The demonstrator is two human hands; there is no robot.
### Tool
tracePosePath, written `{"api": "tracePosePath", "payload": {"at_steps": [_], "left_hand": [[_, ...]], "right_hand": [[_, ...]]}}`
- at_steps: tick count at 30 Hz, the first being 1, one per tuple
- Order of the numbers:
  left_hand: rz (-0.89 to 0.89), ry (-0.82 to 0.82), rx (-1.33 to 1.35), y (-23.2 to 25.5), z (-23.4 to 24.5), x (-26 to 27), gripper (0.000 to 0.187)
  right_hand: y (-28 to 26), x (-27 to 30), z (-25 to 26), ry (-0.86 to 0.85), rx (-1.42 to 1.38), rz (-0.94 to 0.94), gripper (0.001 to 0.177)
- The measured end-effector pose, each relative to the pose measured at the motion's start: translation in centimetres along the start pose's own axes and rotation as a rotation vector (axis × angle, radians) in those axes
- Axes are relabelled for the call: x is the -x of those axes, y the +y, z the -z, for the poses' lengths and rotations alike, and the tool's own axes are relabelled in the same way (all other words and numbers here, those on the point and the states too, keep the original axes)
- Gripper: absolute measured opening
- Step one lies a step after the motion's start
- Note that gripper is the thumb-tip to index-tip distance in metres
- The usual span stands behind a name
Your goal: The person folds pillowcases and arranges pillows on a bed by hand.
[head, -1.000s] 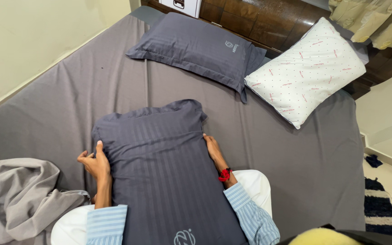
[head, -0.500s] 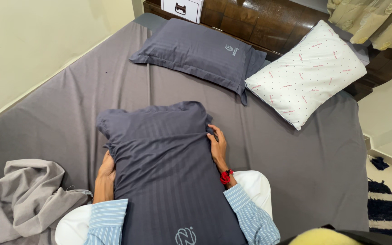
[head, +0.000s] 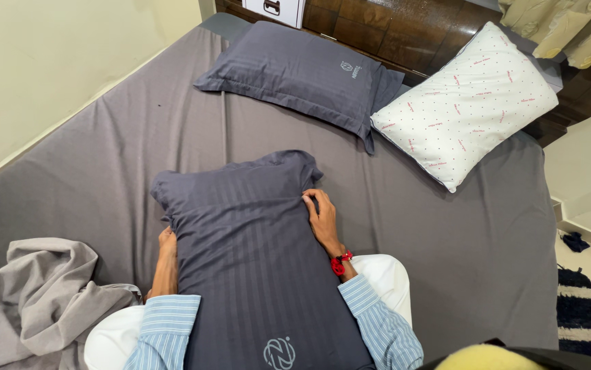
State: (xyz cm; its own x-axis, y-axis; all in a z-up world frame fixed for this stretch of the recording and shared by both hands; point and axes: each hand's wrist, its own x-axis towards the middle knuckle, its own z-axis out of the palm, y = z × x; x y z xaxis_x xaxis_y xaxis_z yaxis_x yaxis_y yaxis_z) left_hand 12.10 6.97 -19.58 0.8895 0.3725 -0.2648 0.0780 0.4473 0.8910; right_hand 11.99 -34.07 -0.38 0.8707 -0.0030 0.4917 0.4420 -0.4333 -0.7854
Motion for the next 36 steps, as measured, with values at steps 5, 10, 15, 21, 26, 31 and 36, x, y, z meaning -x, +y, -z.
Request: {"api": "tracePosePath", "payload": {"at_steps": [5,10,15,21,26,31,36], "left_hand": [[-0.189,0.087,-0.047,-0.5,-0.1,-0.1,0.022],[-0.264,0.202,-0.147,-0.2,-0.4,-0.1,0.026],[-0.420,0.421,-0.404,0.0,-1.1,0.8,0.028],[-0.366,0.796,-0.458,-0.3,-1.4,0.9,0.016],[-0.479,0.579,-0.441,0.0,-1.1,0.6,0.017],[-0.187,0.305,-0.168,0.2,0.1,1.6,0.015],[-0.101,0.204,-0.059,-0.1,0.3,2.5,0.015]], "right_hand": [[0.6,0.2,0.1,-0.011,-0.076,0.000,0.015],[1.7,0.3,-0.3,-0.011,-0.082,-0.144,0.016],[2.4,0.6,-0.5,-0.004,-0.031,-0.148,0.015],[2.8,0.9,-1.2,-0.023,-0.009,-0.101,0.013],[2.5,0.9,-1.1,-0.017,-0.012,-0.115,0.013],[1.7,0.7,-0.8,0.007,-0.111,-0.167,0.015],[-0.3,0.5,-0.1,-0.008,-0.166,-0.164,0.015]]}}
